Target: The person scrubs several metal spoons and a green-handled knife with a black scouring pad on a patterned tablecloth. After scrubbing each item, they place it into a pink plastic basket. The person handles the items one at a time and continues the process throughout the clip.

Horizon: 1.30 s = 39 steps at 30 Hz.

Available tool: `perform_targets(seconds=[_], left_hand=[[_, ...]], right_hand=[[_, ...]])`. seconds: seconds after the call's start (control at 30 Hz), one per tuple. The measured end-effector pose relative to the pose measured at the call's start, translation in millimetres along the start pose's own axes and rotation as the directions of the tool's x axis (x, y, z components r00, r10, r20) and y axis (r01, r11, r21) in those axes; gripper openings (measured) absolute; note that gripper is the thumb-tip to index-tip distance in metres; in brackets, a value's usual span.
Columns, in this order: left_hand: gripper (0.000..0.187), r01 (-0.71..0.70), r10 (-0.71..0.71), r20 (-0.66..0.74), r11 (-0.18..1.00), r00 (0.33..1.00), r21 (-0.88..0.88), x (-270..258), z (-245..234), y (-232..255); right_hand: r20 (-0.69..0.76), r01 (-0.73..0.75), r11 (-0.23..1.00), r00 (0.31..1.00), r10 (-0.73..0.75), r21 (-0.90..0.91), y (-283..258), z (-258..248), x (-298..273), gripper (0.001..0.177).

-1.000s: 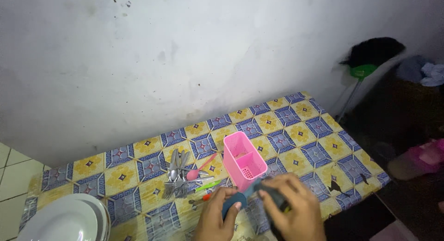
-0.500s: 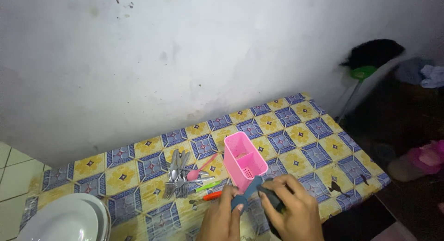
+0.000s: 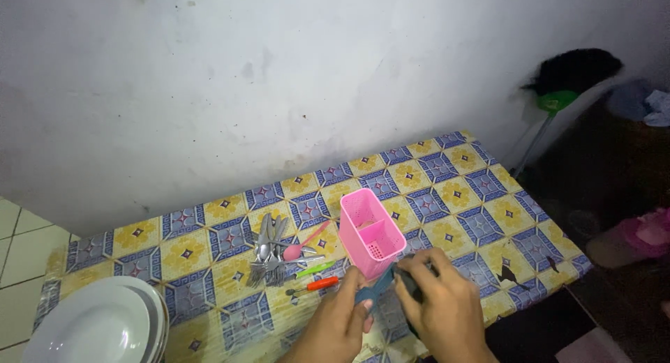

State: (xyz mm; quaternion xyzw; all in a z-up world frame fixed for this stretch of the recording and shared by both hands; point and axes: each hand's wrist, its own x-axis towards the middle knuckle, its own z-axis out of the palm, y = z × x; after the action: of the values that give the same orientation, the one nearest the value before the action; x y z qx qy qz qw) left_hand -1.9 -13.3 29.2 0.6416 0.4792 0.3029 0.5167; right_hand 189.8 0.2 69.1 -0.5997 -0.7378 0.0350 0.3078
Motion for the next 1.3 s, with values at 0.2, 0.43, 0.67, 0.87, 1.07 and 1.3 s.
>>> perform_targets(seconds=[0.2, 0.43, 0.67, 0.87, 1.07, 1.3], left_hand=[[0.029, -0.052, 0.053, -0.011, 0.997, 0.999, 0.063, 5.9, -0.8, -10.6], [0.058, 0.066, -0.053, 0.076, 0.982, 0.996, -0.178, 6.5, -5.4, -0.3], [0.025, 0.13, -0.119, 0.061, 0.968, 0.991, -0.216, 3.5, -4.9, 4.5], [0.019, 0.154, -0.136, 0.09, 0.958, 0.987, -0.241, 5.4, -1.3, -5.1], [0.017, 0.113, -0.093, 0.079, 0.946, 0.992, -0.303, 8.3, 0.3, -11.5], [0.014, 0.279, -0.238, 0.16, 0.902, 0.958, -0.33, 11.4, 1.0, -14.3]], right_hand=[[0.107, 0.074, 0.996, 0.991, -0.078, 0.041, 5.0, 5.8, 5.0, 0.02], [0.287, 0.102, 0.985, 0.948, -0.138, 0.136, 2.4, 7.4, 2.9, 0.028], [0.209, 0.033, 0.999, 0.977, -0.04, 0.039, 2.3, 3.4, 9.8, 0.023], [0.243, 0.094, 0.991, 0.963, -0.115, 0.096, 14.7, 0.2, 17.9, 0.019], [0.248, 0.133, 0.979, 0.954, -0.169, 0.154, 5.5, 3.2, 9.8, 0.02], [0.27, 0.024, 0.997, 0.963, -0.005, -0.067, 18.4, 15.5, 4.4, 0.012]])
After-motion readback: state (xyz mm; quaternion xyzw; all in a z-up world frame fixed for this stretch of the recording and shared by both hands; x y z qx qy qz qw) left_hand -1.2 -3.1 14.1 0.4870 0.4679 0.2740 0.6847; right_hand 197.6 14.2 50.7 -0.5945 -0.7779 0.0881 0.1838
